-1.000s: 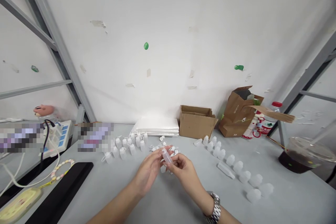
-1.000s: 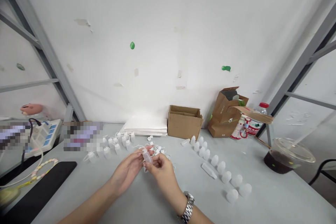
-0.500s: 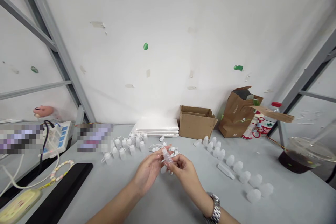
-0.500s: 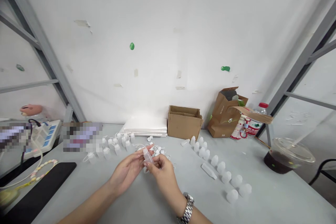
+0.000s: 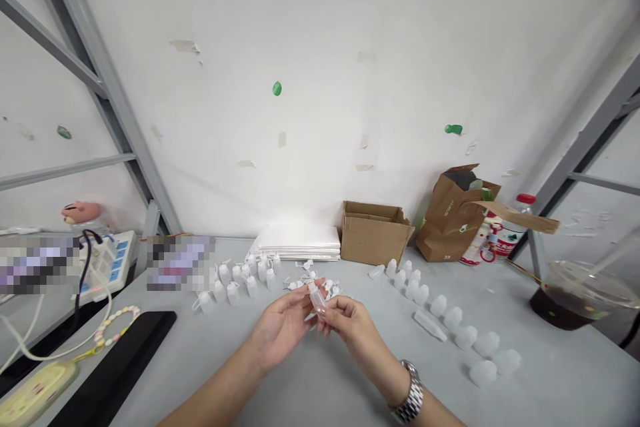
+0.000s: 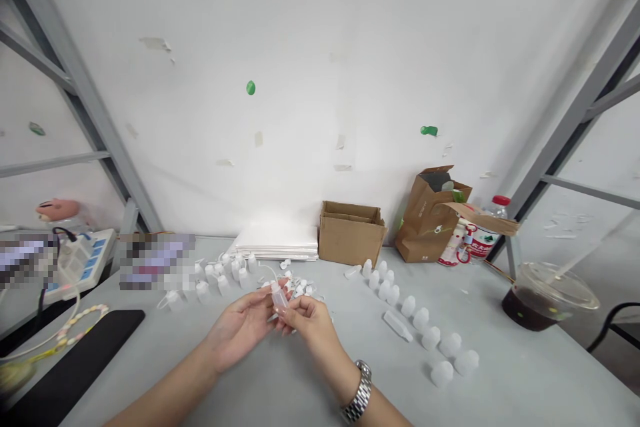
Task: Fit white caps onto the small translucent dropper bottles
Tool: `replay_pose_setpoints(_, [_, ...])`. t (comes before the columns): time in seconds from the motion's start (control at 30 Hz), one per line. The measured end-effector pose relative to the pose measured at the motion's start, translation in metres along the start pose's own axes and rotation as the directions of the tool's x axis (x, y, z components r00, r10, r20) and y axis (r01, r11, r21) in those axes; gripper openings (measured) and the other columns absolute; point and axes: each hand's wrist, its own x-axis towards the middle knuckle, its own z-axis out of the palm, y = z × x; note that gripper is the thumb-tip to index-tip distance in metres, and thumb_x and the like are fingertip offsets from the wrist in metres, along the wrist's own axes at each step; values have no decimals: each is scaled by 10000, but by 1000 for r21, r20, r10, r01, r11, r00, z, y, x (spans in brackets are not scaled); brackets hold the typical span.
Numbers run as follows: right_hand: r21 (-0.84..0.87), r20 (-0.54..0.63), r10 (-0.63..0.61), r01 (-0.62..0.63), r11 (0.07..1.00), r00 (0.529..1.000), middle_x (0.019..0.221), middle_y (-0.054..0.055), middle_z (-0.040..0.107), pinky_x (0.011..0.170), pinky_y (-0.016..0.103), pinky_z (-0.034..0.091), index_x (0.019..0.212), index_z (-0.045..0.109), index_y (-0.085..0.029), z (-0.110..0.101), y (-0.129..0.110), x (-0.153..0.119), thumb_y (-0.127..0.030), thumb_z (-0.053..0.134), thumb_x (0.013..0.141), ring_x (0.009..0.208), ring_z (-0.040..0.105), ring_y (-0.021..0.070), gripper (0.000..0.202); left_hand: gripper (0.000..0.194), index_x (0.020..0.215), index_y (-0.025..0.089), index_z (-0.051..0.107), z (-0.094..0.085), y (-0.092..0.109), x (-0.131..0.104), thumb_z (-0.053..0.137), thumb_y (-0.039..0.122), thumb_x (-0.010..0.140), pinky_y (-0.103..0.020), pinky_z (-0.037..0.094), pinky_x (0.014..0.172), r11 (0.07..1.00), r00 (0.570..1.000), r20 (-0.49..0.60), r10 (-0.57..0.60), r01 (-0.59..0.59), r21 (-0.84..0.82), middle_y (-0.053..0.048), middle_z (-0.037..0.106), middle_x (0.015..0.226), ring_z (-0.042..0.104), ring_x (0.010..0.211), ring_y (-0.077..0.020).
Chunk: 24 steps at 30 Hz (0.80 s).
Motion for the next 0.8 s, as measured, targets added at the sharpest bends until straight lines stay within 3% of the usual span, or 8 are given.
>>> replay_pose_setpoints(0.13, [-50, -44, -25, 23, 998, 999, 548, -6, 597, 558, 242, 378, 621, 574, -141, 0, 0, 0, -409, 716, 628, 515, 506, 107, 303, 331, 1112, 175, 603, 6, 0, -3, 481, 258, 816, -331, 392, 792, 991, 997, -35, 74, -69, 115, -88, 655, 1010, 568, 866, -192])
replay_pose_setpoints(0.23, [-161, -113, -85, 66, 985, 990, 564, -22, 576, 542, 239, 368, 654, 550, -158, 0, 3, -1, -408, 718, 624, 523, 487, 109, 302, 350, 1080, 187, 626, 12, 1, -6, 600, 303, 751, -338, 348, 910, 941, 982, -96, 164, -127, 313, -87, 647, 1078, 511, 1073, -236])
replay_pose_setpoints(0.4, [-331, -150, -175, 117, 936, 973, 623, -33, 553, 586, 248, 393, 708, 535, -181, 0, 11, -2, -372, 734, 615, 606, 500, 130, 291, 236, 822, 186, 701, 15, 4, -6, 706, 330, 635, -358, 381, 901, 812, 903, -259, 342, -144, 566, -82, 669, 1049, 524, 1071, -279])
replay_pose_setpoints(0.63, [-238, 75, -126, 141, 961, 989, 754, 32, 649, 666, 281, 447, 867, 629, -177, 2, -1, -4, -453, 559, 780, 698, 580, 162, 297, 237, 841, 192, 701, 10, 7, -5, 672, 354, 672, -332, 416, 849, 787, 914, -199, 355, -177, 590, -85, 647, 1094, 535, 1056, -265])
replay_pose_setpoints(0.8, [-255, 15, -141, 141, 957, 990, 753, 42, 653, 681, 288, 449, 843, 613, -159, 3, 0, -7, -433, 604, 753, 708, 586, 171, 288, 257, 797, 175, 703, 10, 6, -7, 686, 387, 651, -337, 389, 871, 830, 916, -226, 333, -170, 531, -91, 673, 1017, 539, 1033, -262])
